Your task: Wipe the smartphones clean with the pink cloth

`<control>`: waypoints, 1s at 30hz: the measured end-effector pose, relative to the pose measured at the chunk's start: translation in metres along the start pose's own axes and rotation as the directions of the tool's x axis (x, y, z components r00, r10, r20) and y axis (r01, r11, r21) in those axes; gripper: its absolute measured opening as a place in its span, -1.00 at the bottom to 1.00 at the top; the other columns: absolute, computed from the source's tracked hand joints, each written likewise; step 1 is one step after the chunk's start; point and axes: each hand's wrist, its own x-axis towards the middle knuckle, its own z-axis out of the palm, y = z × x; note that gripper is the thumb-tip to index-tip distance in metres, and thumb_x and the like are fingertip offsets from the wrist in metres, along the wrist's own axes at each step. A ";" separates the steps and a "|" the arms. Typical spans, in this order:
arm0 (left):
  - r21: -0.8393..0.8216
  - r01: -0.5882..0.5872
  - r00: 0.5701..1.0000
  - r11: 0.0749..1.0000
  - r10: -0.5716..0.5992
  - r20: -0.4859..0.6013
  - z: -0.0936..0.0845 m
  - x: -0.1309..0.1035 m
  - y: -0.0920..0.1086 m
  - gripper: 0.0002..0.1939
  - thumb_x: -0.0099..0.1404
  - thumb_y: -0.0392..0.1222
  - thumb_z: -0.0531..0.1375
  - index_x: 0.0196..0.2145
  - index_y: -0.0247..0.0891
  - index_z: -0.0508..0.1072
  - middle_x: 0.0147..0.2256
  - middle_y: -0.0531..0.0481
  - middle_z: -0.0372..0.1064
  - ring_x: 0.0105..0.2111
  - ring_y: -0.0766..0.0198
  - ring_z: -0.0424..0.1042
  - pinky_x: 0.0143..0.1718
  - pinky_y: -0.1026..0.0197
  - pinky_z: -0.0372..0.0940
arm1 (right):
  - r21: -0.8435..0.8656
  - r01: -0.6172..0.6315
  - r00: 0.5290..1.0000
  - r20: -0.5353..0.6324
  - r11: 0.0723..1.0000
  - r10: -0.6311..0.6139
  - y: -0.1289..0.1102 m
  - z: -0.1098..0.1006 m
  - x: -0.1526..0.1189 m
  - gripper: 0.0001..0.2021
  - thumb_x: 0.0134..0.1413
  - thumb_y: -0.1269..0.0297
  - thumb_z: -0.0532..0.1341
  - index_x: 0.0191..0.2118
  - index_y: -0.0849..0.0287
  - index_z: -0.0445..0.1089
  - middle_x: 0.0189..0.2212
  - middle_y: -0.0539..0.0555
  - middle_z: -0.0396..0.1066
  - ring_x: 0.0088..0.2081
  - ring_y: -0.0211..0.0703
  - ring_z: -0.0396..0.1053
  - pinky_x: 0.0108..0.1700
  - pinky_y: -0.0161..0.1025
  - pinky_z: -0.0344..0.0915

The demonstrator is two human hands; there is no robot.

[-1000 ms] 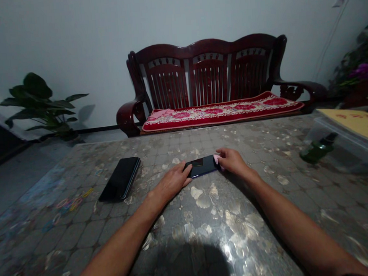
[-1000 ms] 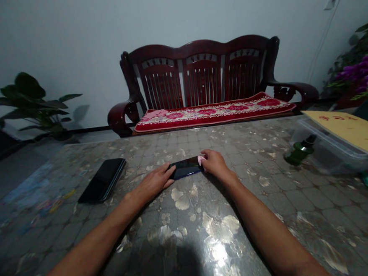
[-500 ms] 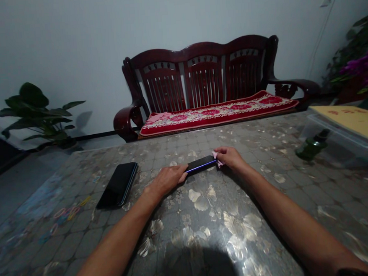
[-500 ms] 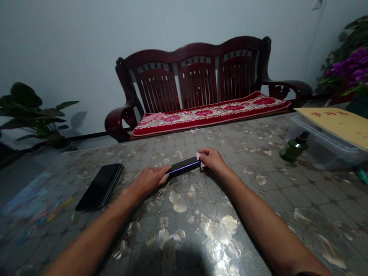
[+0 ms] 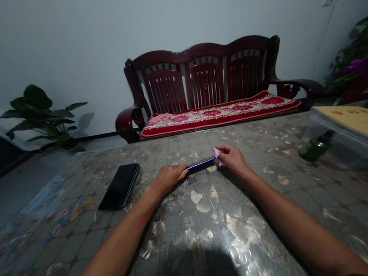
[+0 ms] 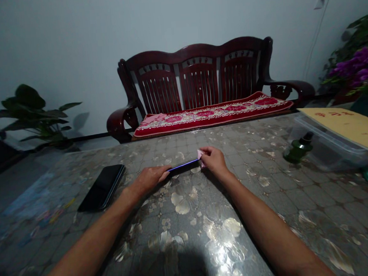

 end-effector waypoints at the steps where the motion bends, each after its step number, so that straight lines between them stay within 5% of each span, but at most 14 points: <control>1: 0.006 -0.003 1.000 1.000 0.003 0.002 0.000 0.000 0.000 -0.69 0.52 -0.12 0.02 0.09 -0.13 0.45 -0.09 -0.08 0.59 -0.13 0.14 0.57 -0.13 0.22 0.38 | -0.024 0.033 0.999 -0.005 0.999 -0.033 0.000 0.000 -0.001 -0.68 -0.24 0.25 0.36 -0.25 0.22 0.57 -0.40 0.09 0.59 -0.42 -0.15 0.47 -0.44 -0.33 0.32; 5: 0.020 0.004 1.000 1.000 -0.004 0.012 -0.001 -0.001 0.002 -0.68 0.52 -0.11 0.03 0.09 -0.14 0.46 -0.08 -0.08 0.58 -0.11 0.13 0.57 -0.11 0.22 0.38 | -0.056 0.055 0.998 0.005 0.997 -0.055 0.001 0.002 -0.004 -0.65 -0.20 0.15 0.34 -0.24 0.23 0.57 -0.35 0.12 0.60 -0.37 -0.09 0.50 -0.39 -0.29 0.34; 18: -0.135 -0.017 1.000 0.991 0.016 -0.011 -0.003 -0.003 -0.003 -0.63 0.46 -0.01 0.12 0.11 -0.19 0.48 0.03 -0.14 0.53 0.03 0.05 0.51 0.10 0.09 0.35 | 0.156 -0.140 0.990 0.018 0.978 0.139 -0.004 0.002 -0.011 -0.72 -0.27 0.35 0.37 -0.29 0.24 0.53 -0.52 0.03 0.50 -0.57 -0.25 0.36 -0.56 -0.38 0.26; 30: -0.095 -0.013 1.000 0.995 0.014 0.004 -0.009 0.001 0.003 -0.49 0.32 -0.01 0.30 0.17 -0.23 0.45 -0.03 -0.18 0.55 -0.03 -0.02 0.53 0.04 0.07 0.37 | 0.067 -0.137 0.991 0.021 0.988 0.135 0.005 0.002 -0.009 -0.72 -0.22 0.35 0.36 -0.25 0.26 0.52 -0.57 -0.02 0.45 -0.59 -0.26 0.33 -0.53 -0.35 0.24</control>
